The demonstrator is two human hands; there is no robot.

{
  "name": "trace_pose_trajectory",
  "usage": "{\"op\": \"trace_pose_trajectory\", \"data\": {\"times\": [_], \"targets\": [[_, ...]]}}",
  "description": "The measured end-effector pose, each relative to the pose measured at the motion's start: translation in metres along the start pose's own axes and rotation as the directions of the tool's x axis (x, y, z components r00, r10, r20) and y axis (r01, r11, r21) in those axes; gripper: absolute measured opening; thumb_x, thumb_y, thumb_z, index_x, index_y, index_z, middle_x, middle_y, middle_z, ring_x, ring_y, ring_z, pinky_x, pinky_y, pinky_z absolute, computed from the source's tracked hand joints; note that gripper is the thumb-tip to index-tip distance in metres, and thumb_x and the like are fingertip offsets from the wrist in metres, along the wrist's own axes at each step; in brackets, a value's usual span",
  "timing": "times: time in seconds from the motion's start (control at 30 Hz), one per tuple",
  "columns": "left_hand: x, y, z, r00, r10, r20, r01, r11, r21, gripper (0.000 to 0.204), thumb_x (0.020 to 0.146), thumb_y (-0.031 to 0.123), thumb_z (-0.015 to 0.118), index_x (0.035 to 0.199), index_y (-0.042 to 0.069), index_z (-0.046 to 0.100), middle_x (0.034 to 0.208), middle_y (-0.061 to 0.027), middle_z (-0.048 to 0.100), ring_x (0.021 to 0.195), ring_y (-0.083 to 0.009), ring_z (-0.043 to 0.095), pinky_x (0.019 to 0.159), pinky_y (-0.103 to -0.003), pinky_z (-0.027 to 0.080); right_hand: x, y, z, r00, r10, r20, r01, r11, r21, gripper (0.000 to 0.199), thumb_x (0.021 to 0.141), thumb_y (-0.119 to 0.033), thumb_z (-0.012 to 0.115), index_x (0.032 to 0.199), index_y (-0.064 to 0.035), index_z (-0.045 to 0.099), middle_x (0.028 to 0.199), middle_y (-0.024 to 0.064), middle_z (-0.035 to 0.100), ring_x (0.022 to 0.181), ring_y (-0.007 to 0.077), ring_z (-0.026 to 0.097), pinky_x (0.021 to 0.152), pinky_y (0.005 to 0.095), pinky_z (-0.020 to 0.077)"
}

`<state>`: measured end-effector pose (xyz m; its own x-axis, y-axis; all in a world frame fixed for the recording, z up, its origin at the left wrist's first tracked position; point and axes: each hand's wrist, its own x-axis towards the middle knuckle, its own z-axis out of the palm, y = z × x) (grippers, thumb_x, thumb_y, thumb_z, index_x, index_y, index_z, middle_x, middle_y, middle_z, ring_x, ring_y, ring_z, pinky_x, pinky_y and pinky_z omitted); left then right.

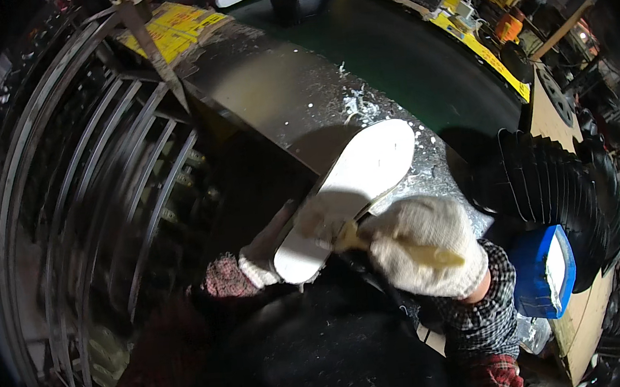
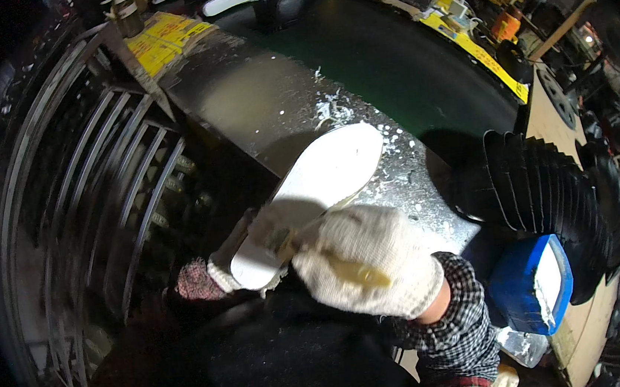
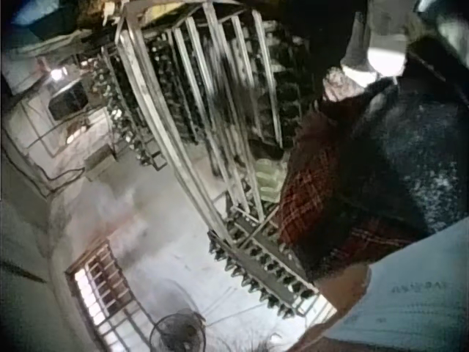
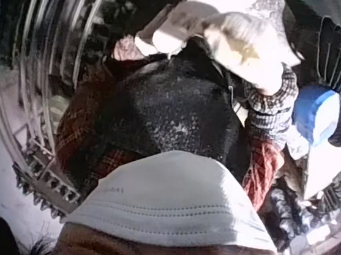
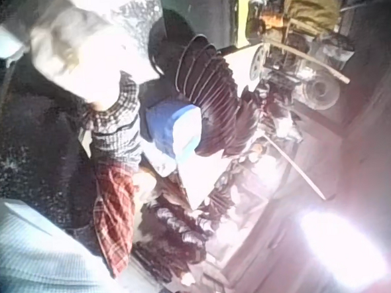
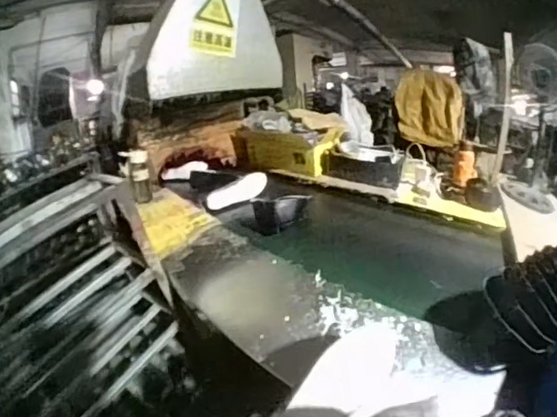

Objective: Applying adhesive to shoe lasts and upper components using a brush on a factory assembly line.

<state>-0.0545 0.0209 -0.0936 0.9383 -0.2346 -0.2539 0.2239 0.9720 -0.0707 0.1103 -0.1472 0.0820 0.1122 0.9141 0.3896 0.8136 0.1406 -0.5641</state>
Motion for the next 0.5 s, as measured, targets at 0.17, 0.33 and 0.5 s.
{"op": "trace_pose_trajectory", "data": {"times": [0.17,0.33,0.5], "targets": [[0.005,0.01,0.005,0.969,-0.114,0.22,0.085,0.987,0.135,0.055,0.094,0.055,0.039,0.123,0.011,0.053,0.099,-0.016,0.066,0.077,-0.0337,0.068,0.066,-0.051,0.058,-0.011,-0.011,-0.003,0.829,0.547,-0.114,-0.406,0.729,0.551,0.017,0.089,-0.017,0.06,0.089,-0.0006,0.066,0.074,0.0067,0.065,0.063,0.0161,0.062,0.057,0.0246,0.0512],[-0.004,0.002,0.034,0.989,0.01,0.15,-0.024,0.996,0.089,0.047,0.095,0.046,0.047,0.127,0.012,0.048,0.112,-0.013,0.061,0.097,-0.0244,0.064,0.076,-0.044,0.058,-0.045,-0.041,0.009,0.976,0.217,0.029,-0.215,0.932,0.291,0.024,0.085,-0.021,0.067,0.096,0.001,0.065,0.085,0.0103,0.068,0.076,0.0179,0.067,0.07,0.0283,0.055],[0.004,0.013,-0.012,0.915,0.087,0.395,-0.317,0.76,0.568,0.055,0.095,0.04,0.05,0.139,0.012,0.034,0.127,-0.0152,0.052,0.114,-0.0256,0.054,0.09,-0.041,0.053,-0.081,-0.034,0.001,0.795,0.605,-0.043,-0.48,0.67,0.566,0.03,0.087,-0.022,0.064,0.099,0.0057,0.058,0.091,0.0157,0.064,0.083,0.0227,0.066,0.074,0.0296,0.0556]]}}
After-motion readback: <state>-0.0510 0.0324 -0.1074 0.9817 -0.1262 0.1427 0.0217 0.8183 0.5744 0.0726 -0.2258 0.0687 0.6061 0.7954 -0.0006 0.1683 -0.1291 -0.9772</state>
